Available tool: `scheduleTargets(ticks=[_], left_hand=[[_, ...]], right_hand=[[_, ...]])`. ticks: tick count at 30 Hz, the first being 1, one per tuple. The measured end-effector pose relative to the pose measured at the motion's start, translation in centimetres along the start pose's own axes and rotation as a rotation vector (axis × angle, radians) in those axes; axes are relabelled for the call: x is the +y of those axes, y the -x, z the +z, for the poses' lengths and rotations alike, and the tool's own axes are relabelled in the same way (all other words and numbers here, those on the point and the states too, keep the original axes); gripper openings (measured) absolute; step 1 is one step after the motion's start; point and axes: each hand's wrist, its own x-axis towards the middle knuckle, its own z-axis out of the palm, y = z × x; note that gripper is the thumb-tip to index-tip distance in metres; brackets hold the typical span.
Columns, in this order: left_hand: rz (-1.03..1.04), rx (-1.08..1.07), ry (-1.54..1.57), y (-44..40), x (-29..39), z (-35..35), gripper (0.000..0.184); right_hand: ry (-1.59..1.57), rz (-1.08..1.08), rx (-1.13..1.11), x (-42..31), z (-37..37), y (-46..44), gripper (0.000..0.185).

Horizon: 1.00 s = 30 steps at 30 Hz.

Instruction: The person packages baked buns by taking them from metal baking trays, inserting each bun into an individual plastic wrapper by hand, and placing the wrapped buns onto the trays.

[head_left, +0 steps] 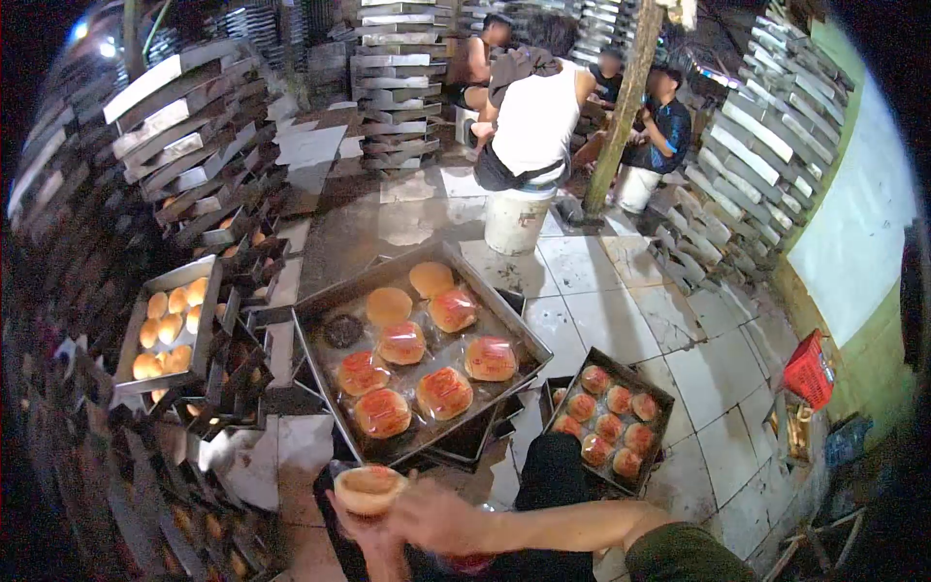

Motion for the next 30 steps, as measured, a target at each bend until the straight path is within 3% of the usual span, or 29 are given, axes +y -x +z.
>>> scheduleTargets(ticks=[1, 2, 3, 4, 5, 6, 7, 9, 12, 13, 15, 16, 18, 19, 20, 22, 23, 24, 27, 29, 30], left_hand=[[-0.080, 0.099, 0.149, 0.4, -0.1, -0.2, 0.063], [-0.267, 0.156, 0.373, 1.0, 2.2, 3.9, 0.063], [-0.303, 0.145, 0.623, 1.3, 3.4, 4.4, 0.062], [-0.330, 0.141, 0.873, 1.7, 4.2, 4.3, 0.061], [-0.068, 0.003, 0.452, 2.2, 3.7, 4.4, 0.052], [-0.061, -0.001, 0.460, 2.5, 3.8, 5.3, 0.052], [-0.007, -0.021, 0.447, 3.0, 4.0, 6.3, 0.052], [0.042, -0.025, 0.377, 3.8, 4.6, 6.6, 0.052], [0.097, -0.073, 0.361, 4.5, 4.7, 7.4, 0.052], [0.120, -0.097, 0.356, 4.6, 4.6, 7.8, 0.052], [0.170, -0.135, 0.343, 5.1, 4.6, 8.3, 0.051], [0.197, -0.154, 0.335, 5.4, 4.6, 8.5, 0.051], [0.236, -0.126, 0.321, 5.5, 4.2, 8.8, 0.050], [0.226, -0.124, 0.296, 5.7, 4.0, 8.9, 0.049], [0.218, -0.120, 0.269, 5.8, 3.9, 9.2, 0.049], [0.248, -0.119, 0.223, 6.0, 3.8, 9.6, 0.049], [0.264, -0.119, 0.246, 6.0, 3.8, 9.6, 0.049], [0.277, -0.119, 0.269, 6.0, 3.9, 9.7, 0.049], [0.256, -0.088, 0.300, 6.0, 3.4, 10.1, 0.048], [0.239, -0.069, 0.329, 6.0, 3.0, 9.7, 0.048], [0.217, -0.055, 0.365, 6.0, 2.8, 9.5, 0.048]], right_hand=[[-0.029, -0.189, -0.071, -1.2, 0.9, 0.2, 0.031], [-0.060, -0.372, -0.142, -2.3, 2.0, 0.9, 0.029], [-0.264, -0.239, -0.196, -3.5, 4.0, 3.3, 0.031], [-0.378, -0.241, -0.369, -4.6, 3.0, 4.0, 0.030], [-0.294, -0.040, -0.176, -5.9, 0.5, 3.6, 0.034], [-0.200, 0.154, 0.019, -6.3, -1.7, 2.8, 0.040], [-0.194, 0.150, 0.015, -5.8, -2.1, 2.2, 0.040], [-0.625, 0.594, -0.139, -5.3, -1.7, 1.3, 0.028], [-1.219, 0.746, -0.086, -3.8, -1.3, 2.3, 0.028], [-1.217, 0.740, -0.080, -3.8, -1.9, 2.7, 0.028], [-0.813, 0.432, -0.118, -4.3, -3.6, 2.7, 0.024], [-0.816, 0.426, -0.115, -4.4, -3.4, 3.0, 0.024], [-0.432, 0.101, 0.035, -4.1, -2.8, 3.2, 0.024], [-0.378, 0.111, -0.019, -3.7, -2.8, 3.3, 0.025], [-0.380, 0.107, -0.012, -3.6, -3.4, 3.0, 0.025], [-0.712, 0.305, -0.082, -3.5, -4.9, 2.1, 0.025], [-0.922, 0.548, -0.248, -3.9, -7.0, 1.2, 0.023], [-0.925, 0.546, -0.240, -3.9, -6.3, 1.5, 0.023], [-1.152, 0.474, -0.079, -3.4, -4.1, 2.6, 0.023], [-0.716, 0.054, 0.089, -3.1, -3.8, 2.8, 0.019], [-0.720, 0.053, 0.090, -3.0, -3.7, 3.0, 0.019]])
